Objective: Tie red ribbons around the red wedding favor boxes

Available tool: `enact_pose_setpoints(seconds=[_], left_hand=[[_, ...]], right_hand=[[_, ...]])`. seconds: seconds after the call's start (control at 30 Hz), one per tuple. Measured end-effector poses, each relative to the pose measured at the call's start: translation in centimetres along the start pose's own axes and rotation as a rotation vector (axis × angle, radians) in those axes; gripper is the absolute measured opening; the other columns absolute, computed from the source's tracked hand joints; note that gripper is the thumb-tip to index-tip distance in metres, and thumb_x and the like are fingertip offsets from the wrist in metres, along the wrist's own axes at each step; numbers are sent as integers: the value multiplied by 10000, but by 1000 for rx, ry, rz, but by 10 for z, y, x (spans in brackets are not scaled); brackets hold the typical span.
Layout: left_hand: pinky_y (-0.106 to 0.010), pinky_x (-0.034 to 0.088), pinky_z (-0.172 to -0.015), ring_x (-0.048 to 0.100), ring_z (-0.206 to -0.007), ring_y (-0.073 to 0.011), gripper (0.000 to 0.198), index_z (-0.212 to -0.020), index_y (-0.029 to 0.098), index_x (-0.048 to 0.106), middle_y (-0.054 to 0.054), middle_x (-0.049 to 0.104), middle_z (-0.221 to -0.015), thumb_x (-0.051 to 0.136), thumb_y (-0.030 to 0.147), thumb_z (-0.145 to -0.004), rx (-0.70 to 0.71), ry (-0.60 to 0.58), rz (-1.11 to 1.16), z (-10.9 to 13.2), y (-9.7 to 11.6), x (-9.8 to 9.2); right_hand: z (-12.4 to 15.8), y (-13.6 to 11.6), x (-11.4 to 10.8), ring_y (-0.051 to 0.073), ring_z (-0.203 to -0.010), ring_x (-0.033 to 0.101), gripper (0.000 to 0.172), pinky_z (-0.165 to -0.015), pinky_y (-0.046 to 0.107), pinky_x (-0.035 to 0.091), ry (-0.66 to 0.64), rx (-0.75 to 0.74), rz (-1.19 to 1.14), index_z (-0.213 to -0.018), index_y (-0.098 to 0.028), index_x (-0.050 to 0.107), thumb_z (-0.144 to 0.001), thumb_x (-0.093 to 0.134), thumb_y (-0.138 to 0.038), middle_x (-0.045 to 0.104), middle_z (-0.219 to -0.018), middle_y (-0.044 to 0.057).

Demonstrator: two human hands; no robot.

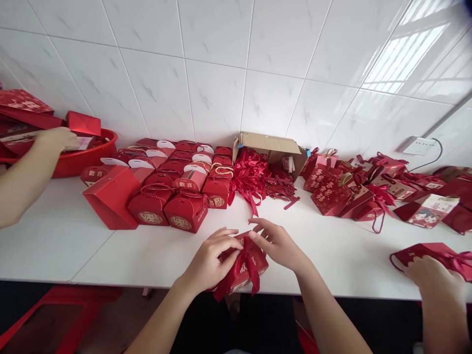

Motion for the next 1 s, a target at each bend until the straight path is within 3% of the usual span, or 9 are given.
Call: enact_pose_setpoints(seconds=[0.1,0.2,0.47,0.67,0.9,1.0], left_hand=[[-389,512,-924,637,-1039,-226,178,-867,207,667,-39,739,-847,548,75,-854,73,-17,-55,-4,6,-4],[-376,518,-863,625,-963,-217,179,-869,208,670,-35,732,-831,556,72,-850,105,-29,-98,-5,10,-7],[-371,503,-807,594,-849,-208,182,-833,202,669,-41,697,-774,541,73,-841,93,-70,-185,-6,11,-9],[-366,501,-804,599,-834,-204,198,-854,215,688,-37,705,-774,540,83,-845,102,-112,-201,-13,11,-11],[-412,455,-866,597,-826,-214,224,-826,213,682,-29,713,-771,517,61,-829,157,-111,-361,-19,10,-15],[-408,447,-872,593,-830,-215,232,-823,224,670,-24,703,-778,507,60,-814,136,-126,-331,-20,8,-18]], right_hand=[[-8,1,9,144,-682,634,290,-645,280,530,-96,-44,-86,-1108,-182,647,-887,566,-351,728,-908,40],[-4,-5,9,156,-766,653,177,-702,289,535,-103,-126,-92,-968,-178,697,-873,550,-210,725,-910,42],[18,-12,4,168,-854,643,410,-749,315,555,-108,-426,110,-1126,-250,705,-892,428,-59,623,-987,79],[24,-5,13,193,-881,614,461,-740,321,561,-114,-466,236,-1177,-296,695,-873,452,-49,595,-970,80],[25,-3,19,189,-914,601,478,-765,326,569,-111,-501,231,-1107,-276,731,-842,458,12,565,-991,86],[25,0,20,200,-967,601,479,-781,337,572,-101,-487,201,-1115,-290,724,-854,457,9,570,-1033,91]])
Point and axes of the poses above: each hand's wrist, its own z-axis away from the middle knuckle, its own x-axis out of the palm, y = z × x, the point moved 4 cm from there along -z, towards the middle knuckle
